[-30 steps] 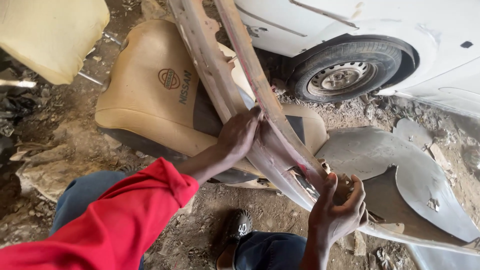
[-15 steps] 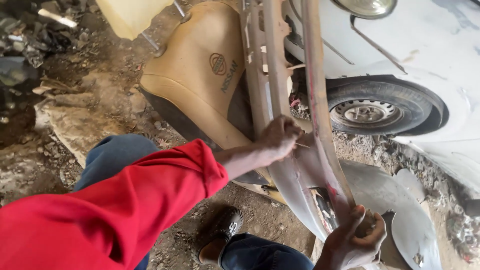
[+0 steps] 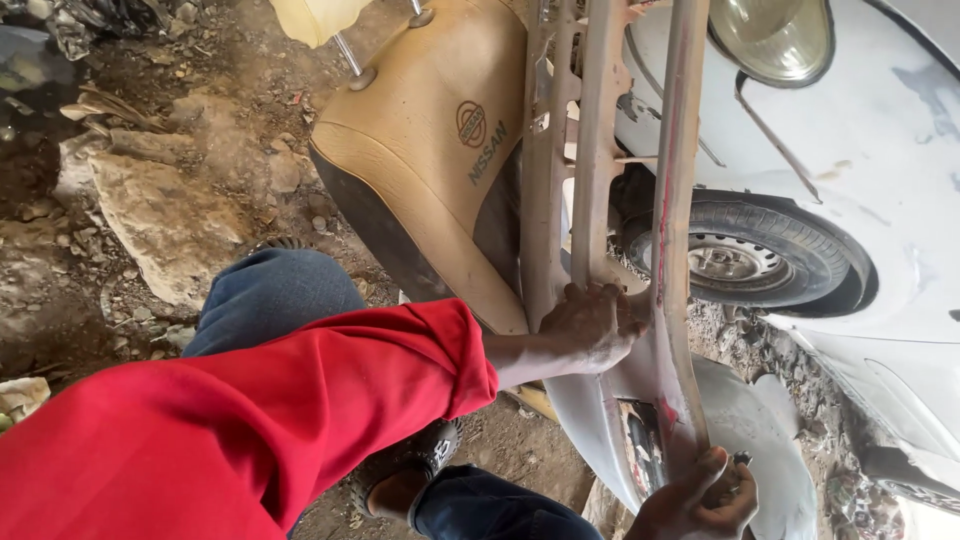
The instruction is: The person sands a long, curved car trim piece using a sanding block. The trim is held over a beige car seat while the person works on its surface in a cluttered outdoor area.
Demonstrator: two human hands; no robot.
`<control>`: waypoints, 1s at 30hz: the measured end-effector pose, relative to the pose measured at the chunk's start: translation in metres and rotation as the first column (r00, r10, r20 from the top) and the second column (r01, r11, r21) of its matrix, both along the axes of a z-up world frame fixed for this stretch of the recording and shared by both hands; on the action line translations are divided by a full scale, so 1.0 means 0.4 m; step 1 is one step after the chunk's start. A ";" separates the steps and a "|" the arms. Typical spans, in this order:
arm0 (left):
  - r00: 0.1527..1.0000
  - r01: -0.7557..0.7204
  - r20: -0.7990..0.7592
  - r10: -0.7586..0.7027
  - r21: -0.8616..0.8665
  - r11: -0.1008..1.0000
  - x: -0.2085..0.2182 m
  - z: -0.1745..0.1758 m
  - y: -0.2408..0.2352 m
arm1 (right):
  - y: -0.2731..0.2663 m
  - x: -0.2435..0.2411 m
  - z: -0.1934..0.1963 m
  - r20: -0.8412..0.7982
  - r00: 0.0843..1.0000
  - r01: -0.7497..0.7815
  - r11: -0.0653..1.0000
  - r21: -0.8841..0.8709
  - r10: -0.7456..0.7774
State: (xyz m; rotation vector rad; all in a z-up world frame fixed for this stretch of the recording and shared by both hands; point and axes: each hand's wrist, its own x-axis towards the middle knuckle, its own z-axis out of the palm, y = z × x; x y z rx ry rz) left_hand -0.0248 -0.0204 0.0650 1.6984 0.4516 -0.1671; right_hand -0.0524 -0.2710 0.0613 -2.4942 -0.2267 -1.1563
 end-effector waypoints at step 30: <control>0.940 -0.248 0.265 0.213 0.107 0.963 0.078 -0.103 0.205 | -0.003 0.019 0.014 -0.007 0.991 0.134 0.985 0.105 -0.134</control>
